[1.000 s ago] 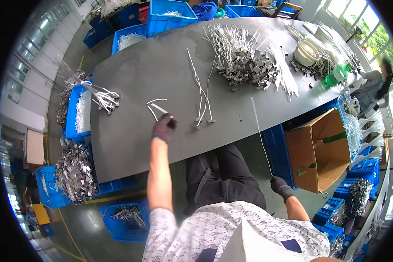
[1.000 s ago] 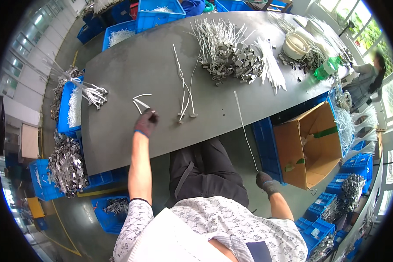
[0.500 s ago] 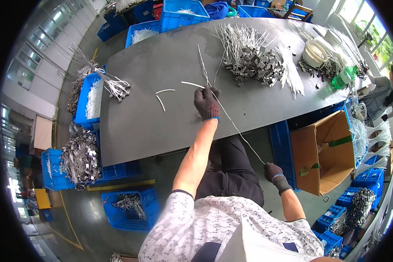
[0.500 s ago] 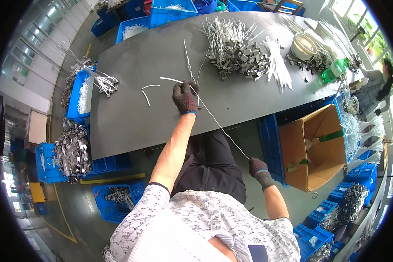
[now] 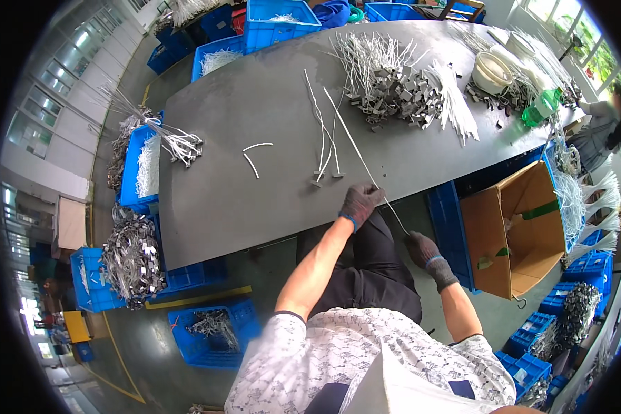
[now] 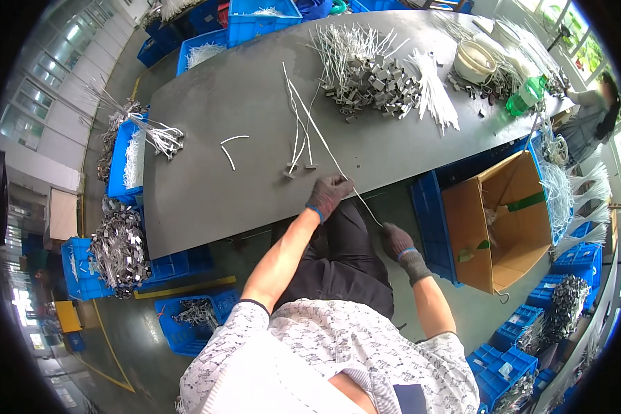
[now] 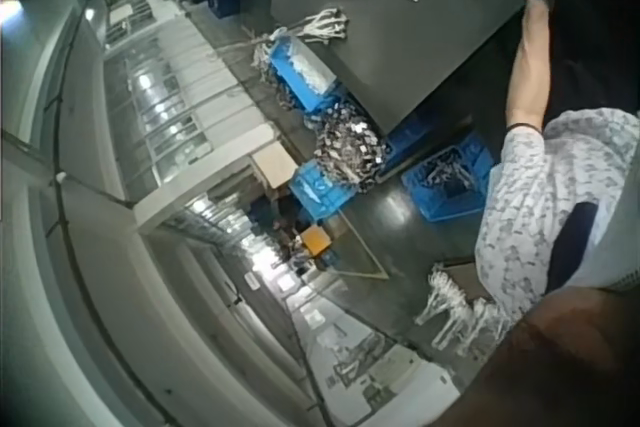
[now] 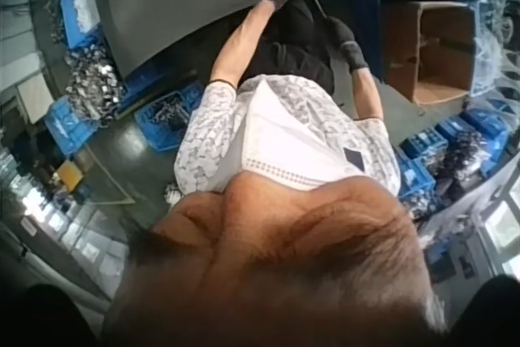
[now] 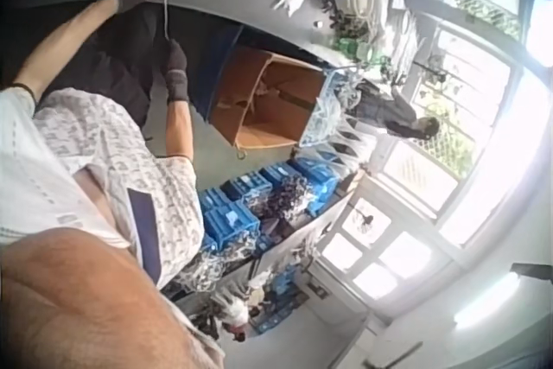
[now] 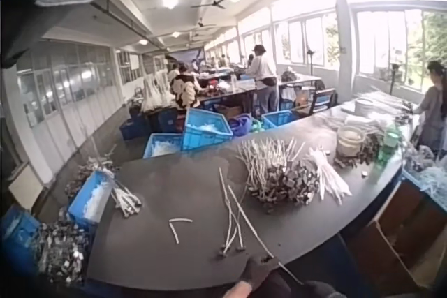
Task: Bundling and organizing electrical wires into sets at a manual assembly station.
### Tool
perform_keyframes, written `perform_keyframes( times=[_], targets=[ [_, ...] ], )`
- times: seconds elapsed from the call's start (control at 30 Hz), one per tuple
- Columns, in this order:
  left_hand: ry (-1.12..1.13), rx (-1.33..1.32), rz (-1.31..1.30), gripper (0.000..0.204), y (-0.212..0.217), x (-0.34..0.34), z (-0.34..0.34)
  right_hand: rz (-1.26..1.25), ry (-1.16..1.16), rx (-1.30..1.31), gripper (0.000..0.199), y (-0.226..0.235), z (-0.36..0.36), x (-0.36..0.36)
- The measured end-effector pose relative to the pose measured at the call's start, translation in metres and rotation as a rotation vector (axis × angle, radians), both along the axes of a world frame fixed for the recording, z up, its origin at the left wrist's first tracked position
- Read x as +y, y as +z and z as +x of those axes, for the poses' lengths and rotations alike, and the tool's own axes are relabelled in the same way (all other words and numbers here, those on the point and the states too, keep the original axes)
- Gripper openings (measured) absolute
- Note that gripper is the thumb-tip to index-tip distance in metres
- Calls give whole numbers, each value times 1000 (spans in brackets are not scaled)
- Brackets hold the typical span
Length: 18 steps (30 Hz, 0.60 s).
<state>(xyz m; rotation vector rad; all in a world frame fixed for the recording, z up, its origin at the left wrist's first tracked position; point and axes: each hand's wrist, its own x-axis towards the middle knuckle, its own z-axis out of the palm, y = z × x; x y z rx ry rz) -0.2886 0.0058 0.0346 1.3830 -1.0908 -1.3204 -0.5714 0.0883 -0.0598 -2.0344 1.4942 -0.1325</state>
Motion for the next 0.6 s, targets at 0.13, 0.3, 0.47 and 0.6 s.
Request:
perform_keyframes(
  times=[0.13,0.3,0.47,0.6],
  targets=[
    [63,213,17,21,33,-6,8,57,59,49,20,14,3,-14],
    [350,754,18,22,60,-14,37,156,86,84,27,7,-18,4],
    [315,412,-160,19,32,-9,26,139,-3,-139,22,20,-1,3],
    [118,123,-107,24,-6,13,-8,80,-14,-522,27,82,65,-42]
  ],
)
